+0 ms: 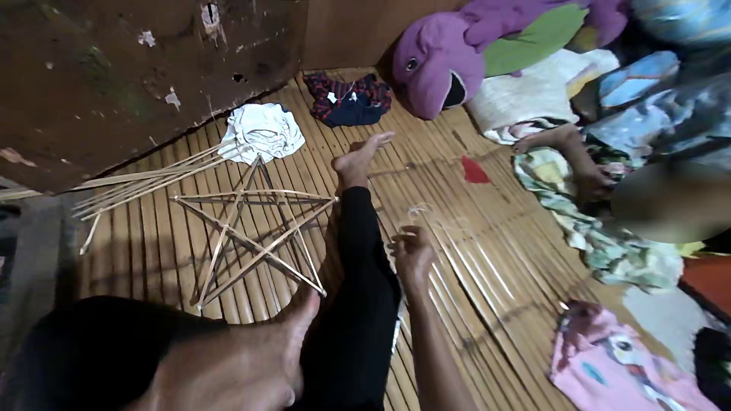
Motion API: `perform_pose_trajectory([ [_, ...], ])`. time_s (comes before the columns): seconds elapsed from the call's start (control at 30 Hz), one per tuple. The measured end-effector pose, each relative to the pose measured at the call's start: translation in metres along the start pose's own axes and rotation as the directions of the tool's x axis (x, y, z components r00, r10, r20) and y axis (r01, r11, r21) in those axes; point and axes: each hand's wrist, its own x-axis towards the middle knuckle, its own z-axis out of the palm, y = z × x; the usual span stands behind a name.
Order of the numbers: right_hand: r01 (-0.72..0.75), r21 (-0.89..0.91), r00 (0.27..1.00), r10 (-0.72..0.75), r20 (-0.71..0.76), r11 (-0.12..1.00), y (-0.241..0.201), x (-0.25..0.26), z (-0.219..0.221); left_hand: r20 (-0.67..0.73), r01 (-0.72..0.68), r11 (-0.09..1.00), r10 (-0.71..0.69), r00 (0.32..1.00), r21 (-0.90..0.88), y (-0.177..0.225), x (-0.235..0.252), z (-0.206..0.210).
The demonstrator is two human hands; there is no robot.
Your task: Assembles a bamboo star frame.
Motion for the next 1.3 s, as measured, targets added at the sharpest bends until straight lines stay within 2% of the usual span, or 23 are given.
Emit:
perform_pose_trajectory([
  [0.03,0.048,0.071,0.999,-0.048,-0.008,0.996,-0.013,-0.014,0.003,0.016,-0.050,0.970,0.048,0.999,0.236,-0.035,0.011,-0.007],
  [0.07,0.095,0.129,0.995,-0.095,-0.013,0.987,-0.024,-0.029,0.008,0.045,-0.018,0.922,0.001,0.999,0.386,-0.069,0.026,-0.016],
  [0.1,0.143,0.173,0.990,-0.141,-0.024,0.975,-0.031,-0.042,0.013,0.092,0.063,0.889,-0.117,0.989,0.454,-0.098,0.047,-0.027],
  [0.17,0.199,0.230,0.980,-0.186,-0.076,0.953,-0.038,-0.062,0.026,0.133,0.276,0.823,-0.387,0.913,0.496,-0.148,0.090,-0.044],
  [0.27,0.138,0.306,0.980,-0.085,-0.180,0.942,-0.040,-0.080,0.042,0.117,0.479,0.689,-0.628,0.769,0.544,-0.208,0.135,-0.056],
  [0.33,0.132,0.328,0.964,-0.044,-0.261,0.935,-0.042,-0.082,0.045,0.144,0.501,0.634,-0.692,0.707,0.589,-0.240,0.152,-0.054],
  [0.43,0.137,0.312,0.950,-0.035,-0.311,0.940,-0.040,-0.078,0.050,0.181,0.516,0.629,-0.719,0.671,0.582,-0.275,0.162,-0.040],
  [0.5,0.141,0.287,0.953,-0.052,-0.297,0.947,-0.039,-0.075,0.052,0.217,0.580,0.623,-0.757,0.617,0.525,-0.274,0.169,-0.033],
  [0.57,0.152,0.264,0.956,-0.074,-0.285,0.952,-0.037,-0.075,0.051,0.241,0.604,0.625,-0.766,0.596,0.494,-0.279,0.173,-0.028],
  [0.67,0.182,0.250,0.953,-0.108,-0.285,0.951,-0.034,-0.074,0.052,0.235,0.633,0.598,-0.791,0.564,0.492,-0.286,0.175,-0.023],
  [0.73,0.198,0.248,0.947,-0.120,-0.296,0.948,-0.034,-0.075,0.053,0.209,0.702,0.558,-0.826,0.524,0.442,-0.286,0.176,-0.021],
  [0.8,0.209,0.239,0.942,-0.130,-0.308,0.948,-0.034,-0.075,0.053,0.175,0.788,0.511,-0.859,0.481,0.344,-0.277,0.178,-0.024],
  [0.87,0.214,0.238,0.939,-0.132,-0.318,0.947,-0.034,-0.075,0.052,0.150,0.834,0.476,-0.880,0.451,0.279,-0.251,0.180,-0.032],
  [0.93,0.203,0.240,0.941,-0.121,-0.317,0.949,-0.035,-0.075,0.052,0.157,0.852,0.483,-0.875,0.459,0.203,-0.234,0.179,-0.046],
  [1.07,0.203,0.263,0.944,-0.117,-0.308,0.943,-0.034,-0.075,0.052,0.128,0.844,0.534,-0.842,0.524,0.056,-0.213,0.171,-0.082],
  [1.17,0.214,0.272,0.940,-0.122,-0.319,0.938,-0.033,-0.075,0.050,-0.035,0.868,0.474,-0.879,0.475,-0.144,-0.160,0.157,-0.088],
  [1.3,0.193,0.286,0.930,-0.082,-0.358,0.939,-0.035,-0.076,0.049,-0.112,0.742,0.447,-0.883,0.457,-0.499,-0.141,0.114,-0.066],
])
